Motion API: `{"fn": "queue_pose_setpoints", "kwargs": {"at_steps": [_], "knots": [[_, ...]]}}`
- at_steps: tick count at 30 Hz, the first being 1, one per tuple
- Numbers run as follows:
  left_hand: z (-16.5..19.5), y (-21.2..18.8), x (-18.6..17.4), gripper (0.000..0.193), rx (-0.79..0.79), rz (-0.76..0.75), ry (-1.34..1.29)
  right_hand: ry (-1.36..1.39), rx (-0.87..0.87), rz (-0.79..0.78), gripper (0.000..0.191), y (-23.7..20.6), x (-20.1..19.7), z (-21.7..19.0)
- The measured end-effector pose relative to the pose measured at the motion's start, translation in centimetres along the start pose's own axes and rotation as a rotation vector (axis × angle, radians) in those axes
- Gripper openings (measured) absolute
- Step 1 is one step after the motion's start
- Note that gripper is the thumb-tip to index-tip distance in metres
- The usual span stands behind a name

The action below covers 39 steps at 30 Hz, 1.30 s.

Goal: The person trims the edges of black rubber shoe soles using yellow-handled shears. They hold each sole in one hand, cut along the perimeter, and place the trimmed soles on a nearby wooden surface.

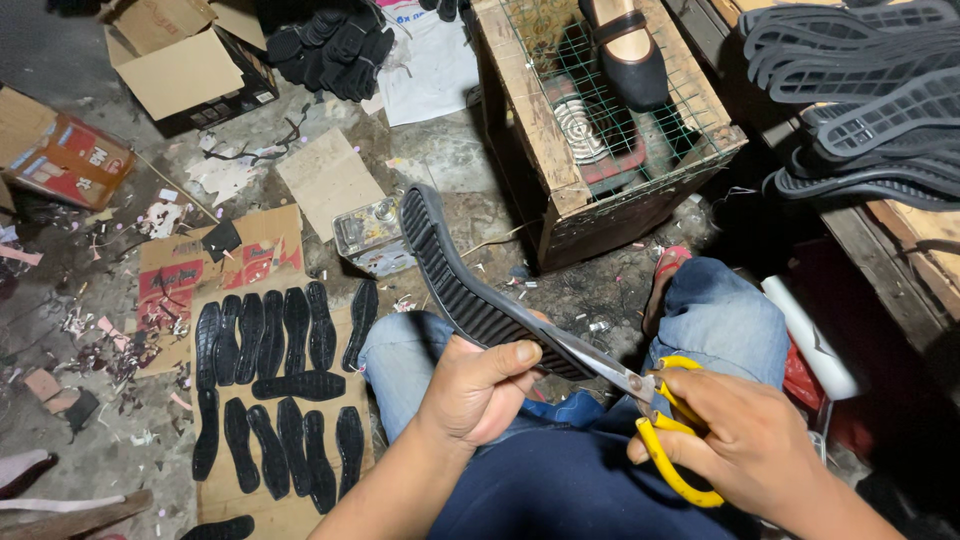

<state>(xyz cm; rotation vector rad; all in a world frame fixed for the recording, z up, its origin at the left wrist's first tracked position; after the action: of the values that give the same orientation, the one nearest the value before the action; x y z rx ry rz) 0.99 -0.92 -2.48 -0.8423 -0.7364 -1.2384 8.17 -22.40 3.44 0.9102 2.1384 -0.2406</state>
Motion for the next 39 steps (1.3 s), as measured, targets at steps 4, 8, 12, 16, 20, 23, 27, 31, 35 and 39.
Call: {"fn": "queue_pose_setpoints", "kwargs": {"at_steps": [4,8,12,16,20,23,27,31,35,39], "knots": [[0.7,-0.3,0.9,0.033,0.017,-0.023,0.149,0.031,0.005,-0.020,0.039,-1.0,0.6,1.6],[2.8,-0.4,2.7,0.042,0.133,-0.085,0.244,0.262,0.168,-0.056,0.040,-2.0,1.2,4.4],[5.5,0.7,2.5,0.037,0.266,-0.015,0.054,0.171,0.072,0.030,0.068,-1.8,0.9,4.0],[5.7,0.9,2.2,0.030,0.244,-0.032,0.001,0.256,0.007,-0.004,0.056,-1.2,1.7,2.5],[5.0,0.7,2.4,0.022,0.238,-0.102,-0.037,0.232,0.019,-0.029,0.050,-0.9,2.5,1.5],[4.6,0.9,2.5,0.021,0.228,-0.107,-0.078,0.180,-0.006,0.006,0.048,-0.6,2.5,0.8],[4.4,1.0,2.9,0.020,0.244,-0.163,-0.125,0.238,0.038,-0.015,0.046,-0.4,2.8,0.6],[4.0,0.8,2.5,0.029,0.240,-0.121,-0.171,0.230,-0.022,0.041,0.045,-0.3,2.4,-0.1],[3.9,0.8,2.2,0.031,0.236,-0.120,-0.167,0.205,-0.002,0.039,0.046,-0.4,2.2,-0.1],[3.8,0.9,2.1,0.032,0.239,-0.120,-0.157,0.115,-0.070,0.114,0.049,-0.4,1.6,-0.9]]}}
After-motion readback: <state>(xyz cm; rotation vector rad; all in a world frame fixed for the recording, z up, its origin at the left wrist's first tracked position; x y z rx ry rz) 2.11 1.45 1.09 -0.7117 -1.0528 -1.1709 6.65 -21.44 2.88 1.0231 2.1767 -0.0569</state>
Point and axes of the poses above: each hand's wrist, its own y-axis towards the middle knuckle, its own x-axis out of the palm, z = x × y, the point moved 7 cm from there along y, towards the middle knuckle, and after that the axes turned 1 degree about -z, right-handed, at the moved point
